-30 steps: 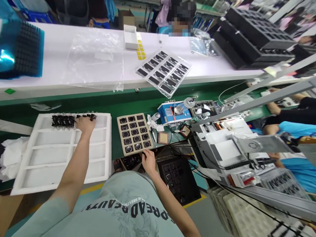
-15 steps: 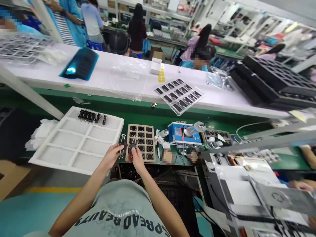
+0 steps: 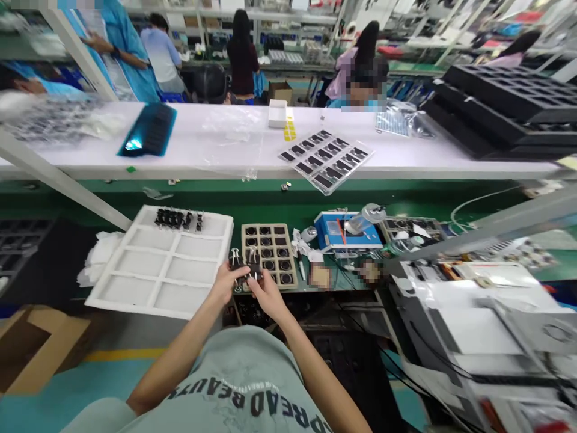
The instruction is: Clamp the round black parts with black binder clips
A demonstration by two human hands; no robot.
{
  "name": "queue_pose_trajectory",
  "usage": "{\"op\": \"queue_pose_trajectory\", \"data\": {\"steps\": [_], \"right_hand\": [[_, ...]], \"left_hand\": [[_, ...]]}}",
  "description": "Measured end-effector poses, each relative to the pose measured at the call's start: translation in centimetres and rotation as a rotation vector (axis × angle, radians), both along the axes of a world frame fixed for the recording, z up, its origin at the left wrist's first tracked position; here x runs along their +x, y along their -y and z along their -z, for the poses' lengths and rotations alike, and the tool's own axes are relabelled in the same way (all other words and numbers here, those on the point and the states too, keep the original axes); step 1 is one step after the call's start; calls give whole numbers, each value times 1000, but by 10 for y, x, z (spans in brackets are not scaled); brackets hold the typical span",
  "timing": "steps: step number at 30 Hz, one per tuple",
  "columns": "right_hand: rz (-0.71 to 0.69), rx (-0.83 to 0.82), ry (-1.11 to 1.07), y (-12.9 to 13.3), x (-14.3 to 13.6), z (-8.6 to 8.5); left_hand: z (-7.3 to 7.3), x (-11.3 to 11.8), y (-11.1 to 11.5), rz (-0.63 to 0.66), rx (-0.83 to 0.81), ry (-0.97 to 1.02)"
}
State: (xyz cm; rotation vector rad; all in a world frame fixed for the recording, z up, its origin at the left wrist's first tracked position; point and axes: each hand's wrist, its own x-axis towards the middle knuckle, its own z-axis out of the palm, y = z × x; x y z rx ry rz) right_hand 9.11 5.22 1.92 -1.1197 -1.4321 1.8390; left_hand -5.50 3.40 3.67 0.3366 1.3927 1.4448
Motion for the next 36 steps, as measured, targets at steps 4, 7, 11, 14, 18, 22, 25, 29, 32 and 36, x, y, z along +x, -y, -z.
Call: {"op": "queue_pose_trajectory", "data": {"steps": [4,7,11,14,18,22,25,29,32,36], "right_hand": [[-35,-125,-31,13,12,10],[-3,-138,-16,16,12,22],[38,-131,8,23,11,21],[31,-177,15,33,19,15],[6,-309,-118,43,30,12],[-123,-337,-81,45,15,17],[-233,-248,42,43,0,24],[-335,-259,71,42,7,32],[-374,-275,80,44,27,43],[-290,-268,148,35,47,74]], "left_hand": [[5,5,6,3,-9,-32],[9,8,8,0,-50,-18],[7,12,7,-41,-83,13],[3,14,7,-87,-68,52],[1,20,12,-115,-46,69],[2,32,19,-76,-124,104],[4,36,22,-39,-134,122],[11,37,21,-26,-133,169],[18,37,18,-41,-138,206],[28,27,16,-127,-115,151]]}}
